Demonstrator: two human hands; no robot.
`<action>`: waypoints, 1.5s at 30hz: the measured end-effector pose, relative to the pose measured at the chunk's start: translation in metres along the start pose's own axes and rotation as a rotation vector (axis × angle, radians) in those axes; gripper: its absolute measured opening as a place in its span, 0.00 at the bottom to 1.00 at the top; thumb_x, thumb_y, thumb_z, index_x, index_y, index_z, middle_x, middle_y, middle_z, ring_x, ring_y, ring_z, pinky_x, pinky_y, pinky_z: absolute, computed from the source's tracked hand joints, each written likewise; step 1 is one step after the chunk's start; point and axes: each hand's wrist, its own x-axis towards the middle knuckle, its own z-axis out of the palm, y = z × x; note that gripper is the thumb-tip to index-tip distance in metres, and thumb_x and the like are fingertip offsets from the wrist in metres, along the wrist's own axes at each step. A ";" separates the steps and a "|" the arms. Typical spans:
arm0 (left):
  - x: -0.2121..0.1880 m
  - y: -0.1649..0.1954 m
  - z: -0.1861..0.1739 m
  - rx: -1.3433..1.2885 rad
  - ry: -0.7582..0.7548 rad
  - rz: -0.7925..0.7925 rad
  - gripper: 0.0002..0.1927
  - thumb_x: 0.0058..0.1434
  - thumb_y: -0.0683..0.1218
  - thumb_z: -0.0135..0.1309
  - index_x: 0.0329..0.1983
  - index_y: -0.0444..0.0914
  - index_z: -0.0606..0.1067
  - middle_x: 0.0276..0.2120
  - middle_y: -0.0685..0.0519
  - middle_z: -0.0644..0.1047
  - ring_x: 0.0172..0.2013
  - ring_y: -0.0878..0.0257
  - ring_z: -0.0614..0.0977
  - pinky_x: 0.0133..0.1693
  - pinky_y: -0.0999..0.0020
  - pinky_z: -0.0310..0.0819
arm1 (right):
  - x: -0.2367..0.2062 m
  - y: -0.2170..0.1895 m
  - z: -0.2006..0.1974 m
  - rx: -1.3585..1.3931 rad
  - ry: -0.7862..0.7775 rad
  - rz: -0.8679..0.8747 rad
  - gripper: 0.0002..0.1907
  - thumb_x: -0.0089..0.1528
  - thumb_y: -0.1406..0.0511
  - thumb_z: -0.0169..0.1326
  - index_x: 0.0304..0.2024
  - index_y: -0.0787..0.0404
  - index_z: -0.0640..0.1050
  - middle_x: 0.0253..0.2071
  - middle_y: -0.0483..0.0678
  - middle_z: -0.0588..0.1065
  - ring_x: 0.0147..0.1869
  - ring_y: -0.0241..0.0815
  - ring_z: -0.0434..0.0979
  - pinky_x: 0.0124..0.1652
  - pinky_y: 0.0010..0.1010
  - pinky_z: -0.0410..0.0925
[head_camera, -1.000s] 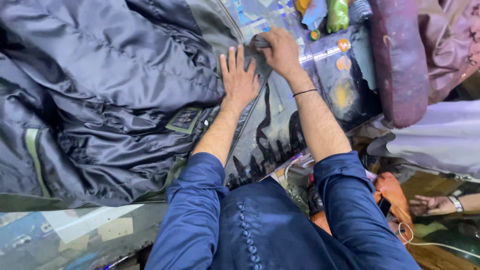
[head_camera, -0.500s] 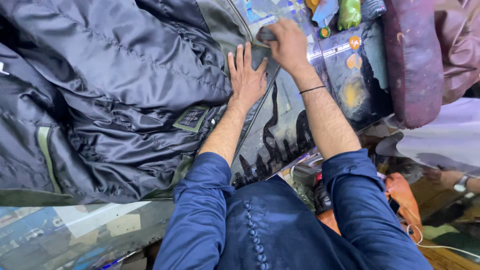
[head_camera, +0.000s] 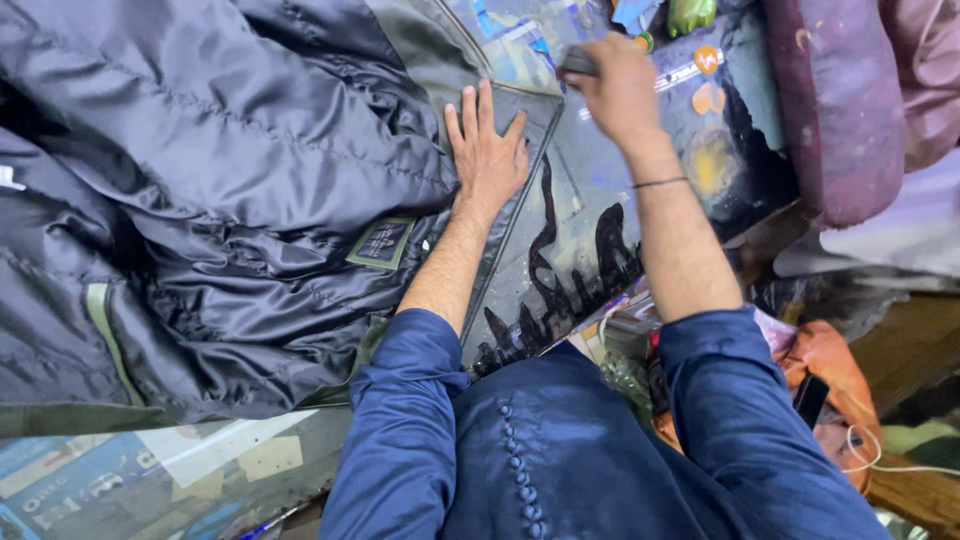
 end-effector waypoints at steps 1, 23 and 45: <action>-0.001 0.000 0.000 0.002 -0.006 0.004 0.23 0.59 0.52 0.59 0.58 0.48 0.79 0.73 0.34 0.54 0.72 0.36 0.53 0.70 0.34 0.39 | 0.001 -0.003 0.007 -0.007 -0.032 -0.012 0.16 0.60 0.62 0.68 0.47 0.61 0.81 0.42 0.53 0.74 0.49 0.59 0.74 0.45 0.47 0.68; 0.007 0.018 -0.025 0.018 -0.037 0.014 0.22 0.59 0.51 0.57 0.58 0.44 0.78 0.70 0.31 0.56 0.71 0.35 0.54 0.68 0.32 0.38 | -0.049 0.005 -0.004 0.055 -0.005 0.195 0.10 0.60 0.64 0.64 0.45 0.52 0.83 0.43 0.50 0.76 0.51 0.57 0.75 0.48 0.47 0.68; -0.391 0.016 -0.197 -0.144 -0.138 -0.152 0.20 0.56 0.40 0.62 0.54 0.41 0.78 0.57 0.46 0.75 0.59 0.47 0.75 0.57 0.51 0.67 | -0.079 0.052 0.038 -0.001 -0.059 -0.145 0.18 0.58 0.70 0.58 0.51 0.59 0.76 0.44 0.54 0.73 0.50 0.60 0.73 0.45 0.48 0.67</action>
